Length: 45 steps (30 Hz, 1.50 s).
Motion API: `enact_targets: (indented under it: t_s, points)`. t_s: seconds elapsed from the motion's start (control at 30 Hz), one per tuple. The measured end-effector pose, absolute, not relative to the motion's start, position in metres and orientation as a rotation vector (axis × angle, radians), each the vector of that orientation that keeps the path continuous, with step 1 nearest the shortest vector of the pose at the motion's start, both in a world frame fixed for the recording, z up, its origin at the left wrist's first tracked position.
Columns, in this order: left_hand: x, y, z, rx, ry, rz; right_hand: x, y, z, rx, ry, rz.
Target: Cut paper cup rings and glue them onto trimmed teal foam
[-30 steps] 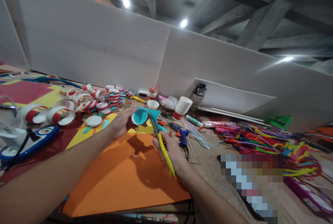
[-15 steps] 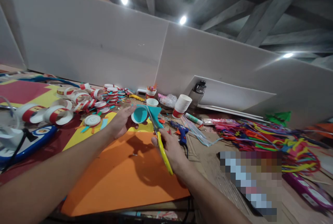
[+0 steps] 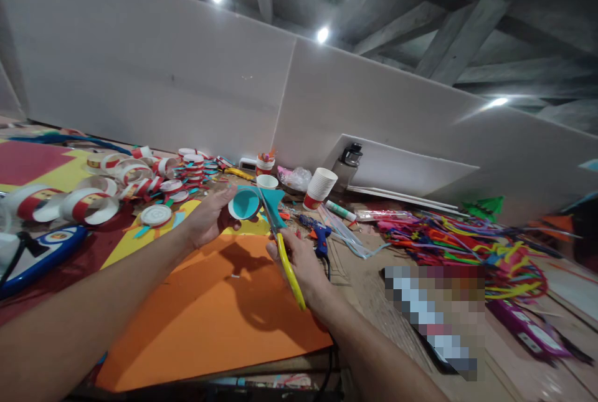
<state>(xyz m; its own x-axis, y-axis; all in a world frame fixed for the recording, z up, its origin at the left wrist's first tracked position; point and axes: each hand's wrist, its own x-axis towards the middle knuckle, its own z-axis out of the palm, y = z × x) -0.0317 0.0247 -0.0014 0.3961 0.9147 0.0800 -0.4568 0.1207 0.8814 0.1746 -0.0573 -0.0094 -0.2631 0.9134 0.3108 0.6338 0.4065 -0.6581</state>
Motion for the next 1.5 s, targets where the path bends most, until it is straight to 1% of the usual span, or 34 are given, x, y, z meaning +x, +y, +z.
enact_targets:
  t_s: [0.17,0.27,0.47,0.77,1.07,1.5]
  points:
    - [-0.0346,0.0298,-0.0017,0.881,0.612,1.159,0.1745,-0.0569,-0.0102,-1.336,-2.025,0.544]
    - [-0.0345,0.0306,-0.0023,0.926,0.637,1.185,0.1738,-0.0565,-0.0096,-1.349,-2.034,0.555]
    - [-0.0299,0.0254,-0.0032,1.041,0.666,1.117,0.1747,-0.0557,-0.0105,-1.355,-2.010,0.559]
    - [-0.0298,0.0253,-0.0026,1.021,0.621,1.090,0.1735,-0.0574,-0.0069,-1.354,-1.992,0.569]
    - [-0.0308,0.0243,-0.0015,0.999,0.618,1.088,0.1712,-0.0582,-0.0075,-1.362,-1.952,0.652]
    - [-0.0361,0.0272,-0.0032,1.073,0.621,1.004,0.1732,-0.0611,-0.0059,-1.362,-2.005,0.608]
